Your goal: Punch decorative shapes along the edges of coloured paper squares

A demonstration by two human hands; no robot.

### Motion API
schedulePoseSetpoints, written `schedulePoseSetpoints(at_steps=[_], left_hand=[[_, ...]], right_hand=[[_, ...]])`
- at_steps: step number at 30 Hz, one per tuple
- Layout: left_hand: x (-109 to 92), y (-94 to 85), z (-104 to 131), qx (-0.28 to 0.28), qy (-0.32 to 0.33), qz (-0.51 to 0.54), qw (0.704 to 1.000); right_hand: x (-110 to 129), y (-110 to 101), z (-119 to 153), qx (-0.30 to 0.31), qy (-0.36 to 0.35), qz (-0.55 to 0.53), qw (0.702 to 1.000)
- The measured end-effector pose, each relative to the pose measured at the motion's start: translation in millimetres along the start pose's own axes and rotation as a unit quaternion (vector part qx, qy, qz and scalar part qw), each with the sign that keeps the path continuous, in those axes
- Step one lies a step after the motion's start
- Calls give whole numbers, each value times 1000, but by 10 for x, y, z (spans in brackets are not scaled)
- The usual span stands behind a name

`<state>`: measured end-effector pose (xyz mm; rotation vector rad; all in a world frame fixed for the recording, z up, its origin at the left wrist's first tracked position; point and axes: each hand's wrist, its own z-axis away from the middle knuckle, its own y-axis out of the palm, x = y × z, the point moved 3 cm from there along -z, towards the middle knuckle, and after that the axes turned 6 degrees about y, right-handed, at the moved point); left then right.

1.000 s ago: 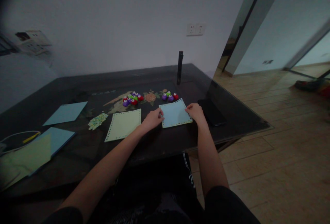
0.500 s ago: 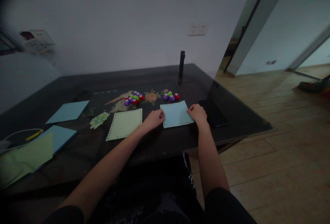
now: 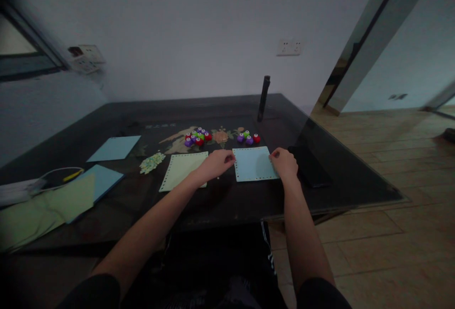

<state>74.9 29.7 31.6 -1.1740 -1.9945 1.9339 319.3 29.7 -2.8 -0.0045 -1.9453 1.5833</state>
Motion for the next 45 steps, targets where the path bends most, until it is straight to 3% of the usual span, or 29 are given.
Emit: schedulePoseSetpoints(at_steps=[2,5,10,14,17,21,26,38,45], left_hand=[[166,-193,111,-36,26,4,999],[600,-448,345,-85,12,-20,996],[1299,-652,713,-143,-63,-68,985],[1493,-606,827,-96,-73,-87,989],[1508,-545,837,-67,-60,-76,993],[1534,-485,843,-47,-62,-75,994],[1566,-459,857,-30,-80,-107,991],[1590,-434,842,-23,-84,-117,989],[1527,-465,839,-22,-93,-102,990]], right_hand=[[88,-22,15,-9,-33,-31,999],[327,-83,100,-3,-112,-101,989],[1018,-145,389,41,-244,-196,949],[1681,95,601,127,-361,-166,909],[1976,423,672,156,-387,-92,904],[2014,762,703,97,-399,-50,911],[1906,976,719,105,-443,-4,890],[1938,966,735,98,-432,29,896],[1931,948,731,100,-418,-29,903]])
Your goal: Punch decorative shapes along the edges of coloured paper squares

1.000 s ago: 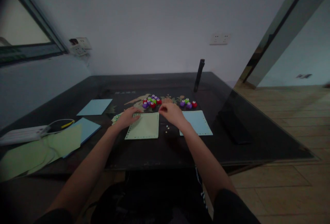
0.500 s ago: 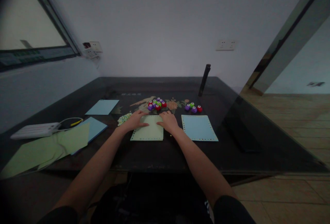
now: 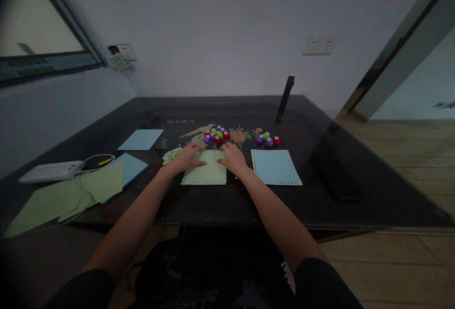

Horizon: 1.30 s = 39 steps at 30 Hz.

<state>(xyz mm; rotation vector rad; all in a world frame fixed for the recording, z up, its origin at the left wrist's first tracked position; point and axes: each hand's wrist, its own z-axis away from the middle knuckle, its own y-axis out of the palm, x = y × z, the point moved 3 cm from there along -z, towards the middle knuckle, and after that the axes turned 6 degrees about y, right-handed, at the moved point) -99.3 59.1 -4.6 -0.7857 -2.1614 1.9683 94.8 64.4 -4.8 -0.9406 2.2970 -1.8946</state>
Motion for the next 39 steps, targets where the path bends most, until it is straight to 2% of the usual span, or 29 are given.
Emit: schedulePoseSetpoints(at_steps=[5,9,12,15,20,22,25,27,30,32,34,36,39], left_hand=[[-57,-54,7,-22,-1,-2,1000],[-83,-77,-1,-29,-3,3,1000],[-69,-88,-5,-43,-25,1,999],[-38,-112,-9,-65,-40,42,996],[72,-204,-23,-145,-73,142,977],[134,-222,-26,-177,-100,187,961],[207,-205,-24,-216,-138,286,923],[221,-186,-21,-238,-151,355,891],[187,-171,-15,-267,-154,462,832],[138,-157,-16,-259,-145,536,790],[77,-125,-21,-210,-135,585,771],[18,-85,-20,-142,-123,582,791],[-47,-41,-11,-69,-90,513,851]], right_hand=[[-40,31,-19,-19,14,-53,998],[-109,56,-37,-28,61,-131,989],[-169,69,-58,-36,90,-214,972],[-236,97,-90,-38,112,-290,950],[-303,153,-110,8,152,-382,912],[-291,154,-96,37,156,-424,891],[-265,146,-71,72,169,-485,855],[-256,142,-65,84,175,-511,837],[-272,122,-78,72,181,-526,828],[-297,91,-97,48,184,-537,822],[-329,36,-117,6,183,-548,816],[-359,-34,-131,-42,177,-558,810],[-384,-131,-133,-89,168,-577,794]])
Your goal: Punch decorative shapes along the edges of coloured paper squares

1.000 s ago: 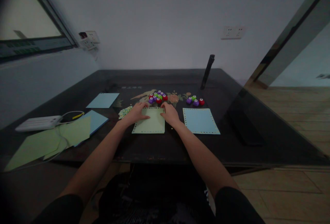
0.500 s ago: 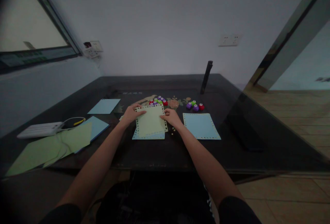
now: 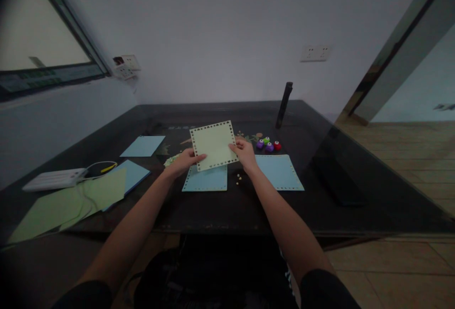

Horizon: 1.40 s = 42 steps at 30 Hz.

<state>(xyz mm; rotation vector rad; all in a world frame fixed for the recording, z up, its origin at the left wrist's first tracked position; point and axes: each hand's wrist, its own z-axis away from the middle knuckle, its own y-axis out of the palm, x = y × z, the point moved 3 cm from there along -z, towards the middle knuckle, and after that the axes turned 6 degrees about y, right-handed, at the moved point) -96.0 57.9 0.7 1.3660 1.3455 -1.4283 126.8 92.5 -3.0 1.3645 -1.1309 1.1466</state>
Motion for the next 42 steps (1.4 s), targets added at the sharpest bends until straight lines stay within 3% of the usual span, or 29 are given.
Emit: schedulePoseSetpoints(at_steps=[5,15,19,24,29,32,35,38,42], left_hand=[[7,63,9,67,31,-99,992],[53,120,8,104,24,-99,989],[38,56,-5,36,21,-101,994],[66,-87,-49,-103,29,-53,993],[145,-239,-84,-220,30,1,975],[183,-256,-97,-235,31,29,971],[209,-228,-106,-221,25,40,974],[217,-194,-103,-209,16,22,978],[159,-142,-77,-200,17,14,980]], right_hand=[[86,-37,25,-30,-22,-14,999],[116,-21,37,-33,-52,-6,998],[120,-52,15,-56,-44,7,997],[114,-36,18,-16,-43,35,998],[37,119,-76,30,-53,137,989],[34,244,-224,55,-93,235,966],[71,310,-415,12,-123,353,927],[85,350,-591,-31,-104,443,890],[59,435,-733,-33,-97,528,843]])
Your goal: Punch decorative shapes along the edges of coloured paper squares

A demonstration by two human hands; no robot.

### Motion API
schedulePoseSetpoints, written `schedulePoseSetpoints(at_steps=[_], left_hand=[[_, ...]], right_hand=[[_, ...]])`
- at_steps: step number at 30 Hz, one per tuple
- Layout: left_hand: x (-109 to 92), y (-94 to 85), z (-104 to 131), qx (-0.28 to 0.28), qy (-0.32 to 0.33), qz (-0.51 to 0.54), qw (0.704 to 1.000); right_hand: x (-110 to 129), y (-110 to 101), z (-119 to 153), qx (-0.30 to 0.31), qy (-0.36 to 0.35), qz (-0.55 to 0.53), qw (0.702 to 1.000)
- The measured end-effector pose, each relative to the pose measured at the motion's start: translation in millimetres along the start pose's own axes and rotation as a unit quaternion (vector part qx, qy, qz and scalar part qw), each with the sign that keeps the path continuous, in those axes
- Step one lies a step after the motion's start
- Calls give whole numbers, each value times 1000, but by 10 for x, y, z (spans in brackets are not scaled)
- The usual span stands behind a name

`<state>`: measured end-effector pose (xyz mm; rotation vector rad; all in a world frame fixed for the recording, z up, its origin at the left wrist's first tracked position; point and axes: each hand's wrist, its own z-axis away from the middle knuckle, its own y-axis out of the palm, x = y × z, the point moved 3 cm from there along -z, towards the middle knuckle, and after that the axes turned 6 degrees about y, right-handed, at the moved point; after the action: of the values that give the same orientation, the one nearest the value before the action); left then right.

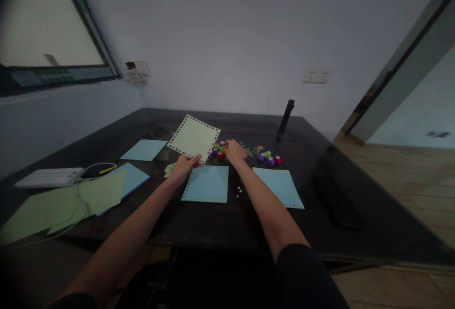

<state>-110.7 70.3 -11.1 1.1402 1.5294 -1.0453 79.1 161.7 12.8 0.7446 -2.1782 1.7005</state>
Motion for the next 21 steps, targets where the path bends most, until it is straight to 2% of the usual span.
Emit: schedulePoseSetpoints(at_steps=[6,12,18,21], left_hand=[[-152,63,82,6,-5,15,1000],[-183,95,106,17,-2,-1,1000],[-168,94,91,10,0,3,1000],[-146,68,70,6,2,-12,1000]], right_hand=[[57,93,-100,40,-23,90,995],[98,129,-145,78,-47,131,987],[103,126,-105,68,-42,121,989],[75,62,-79,43,-46,94,994]])
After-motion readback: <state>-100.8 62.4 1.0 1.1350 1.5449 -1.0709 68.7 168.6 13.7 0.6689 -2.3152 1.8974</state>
